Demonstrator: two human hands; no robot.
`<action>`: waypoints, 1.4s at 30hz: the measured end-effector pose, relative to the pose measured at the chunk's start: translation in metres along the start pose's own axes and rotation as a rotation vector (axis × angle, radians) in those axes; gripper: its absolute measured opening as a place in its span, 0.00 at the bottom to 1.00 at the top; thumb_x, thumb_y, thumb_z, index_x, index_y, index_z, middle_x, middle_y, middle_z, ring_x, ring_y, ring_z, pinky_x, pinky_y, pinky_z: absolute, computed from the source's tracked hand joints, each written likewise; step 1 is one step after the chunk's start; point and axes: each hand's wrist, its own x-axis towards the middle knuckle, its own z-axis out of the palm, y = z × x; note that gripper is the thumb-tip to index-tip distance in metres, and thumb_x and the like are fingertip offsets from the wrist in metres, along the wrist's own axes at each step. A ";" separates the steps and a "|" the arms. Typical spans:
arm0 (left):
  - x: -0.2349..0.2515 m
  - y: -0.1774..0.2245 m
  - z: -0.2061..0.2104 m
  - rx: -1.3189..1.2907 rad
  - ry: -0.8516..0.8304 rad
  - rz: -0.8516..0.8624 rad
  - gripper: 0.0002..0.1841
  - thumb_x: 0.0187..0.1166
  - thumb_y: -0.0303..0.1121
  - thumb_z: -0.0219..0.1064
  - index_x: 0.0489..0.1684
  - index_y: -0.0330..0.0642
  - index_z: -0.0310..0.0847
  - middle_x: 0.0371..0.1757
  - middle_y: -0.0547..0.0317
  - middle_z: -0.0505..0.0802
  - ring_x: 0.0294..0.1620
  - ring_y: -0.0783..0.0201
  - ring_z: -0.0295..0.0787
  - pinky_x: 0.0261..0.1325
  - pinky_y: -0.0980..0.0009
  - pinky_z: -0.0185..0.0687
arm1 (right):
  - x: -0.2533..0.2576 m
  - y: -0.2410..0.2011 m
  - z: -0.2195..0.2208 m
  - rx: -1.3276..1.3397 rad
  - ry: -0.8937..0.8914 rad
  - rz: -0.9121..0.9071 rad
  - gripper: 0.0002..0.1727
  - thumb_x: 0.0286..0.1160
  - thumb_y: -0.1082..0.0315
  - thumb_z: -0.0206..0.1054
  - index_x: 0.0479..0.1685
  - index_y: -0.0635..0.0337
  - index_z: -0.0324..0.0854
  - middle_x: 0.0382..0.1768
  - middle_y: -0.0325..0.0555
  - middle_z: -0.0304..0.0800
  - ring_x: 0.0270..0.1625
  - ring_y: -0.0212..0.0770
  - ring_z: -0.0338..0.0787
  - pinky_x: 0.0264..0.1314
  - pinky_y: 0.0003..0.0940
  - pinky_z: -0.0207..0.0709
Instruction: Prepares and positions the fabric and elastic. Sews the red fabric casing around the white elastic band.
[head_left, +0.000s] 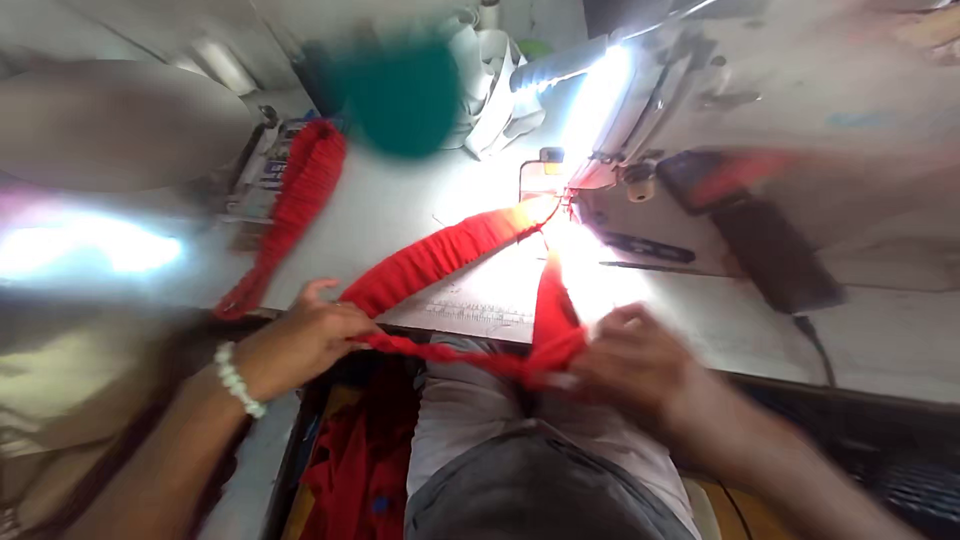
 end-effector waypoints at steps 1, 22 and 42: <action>0.016 0.012 0.001 -0.050 -0.146 -0.044 0.13 0.75 0.22 0.65 0.48 0.43 0.95 0.48 0.53 0.98 0.55 0.50 0.96 0.76 0.27 0.60 | 0.003 -0.020 0.019 0.027 -0.029 -0.055 0.13 0.86 0.64 0.59 0.34 0.52 0.86 0.32 0.39 0.90 0.45 0.41 0.88 0.59 0.38 0.78; 0.167 0.095 0.078 -0.435 0.314 -0.564 0.13 0.89 0.33 0.58 0.45 0.28 0.79 0.34 0.46 0.86 0.37 0.56 0.85 0.44 0.60 0.81 | 0.002 0.059 0.071 -0.223 0.128 0.275 0.16 0.78 0.76 0.61 0.54 0.56 0.93 0.52 0.48 0.97 0.56 0.49 0.95 0.53 0.40 0.87; 0.145 0.128 0.106 -0.385 0.354 -0.506 0.14 0.72 0.35 0.73 0.47 0.33 0.88 0.39 0.49 0.94 0.39 0.60 0.92 0.46 0.64 0.87 | -0.043 0.005 0.085 -0.100 0.471 0.419 0.10 0.79 0.72 0.66 0.50 0.54 0.92 0.46 0.50 0.87 0.57 0.39 0.86 0.65 0.23 0.78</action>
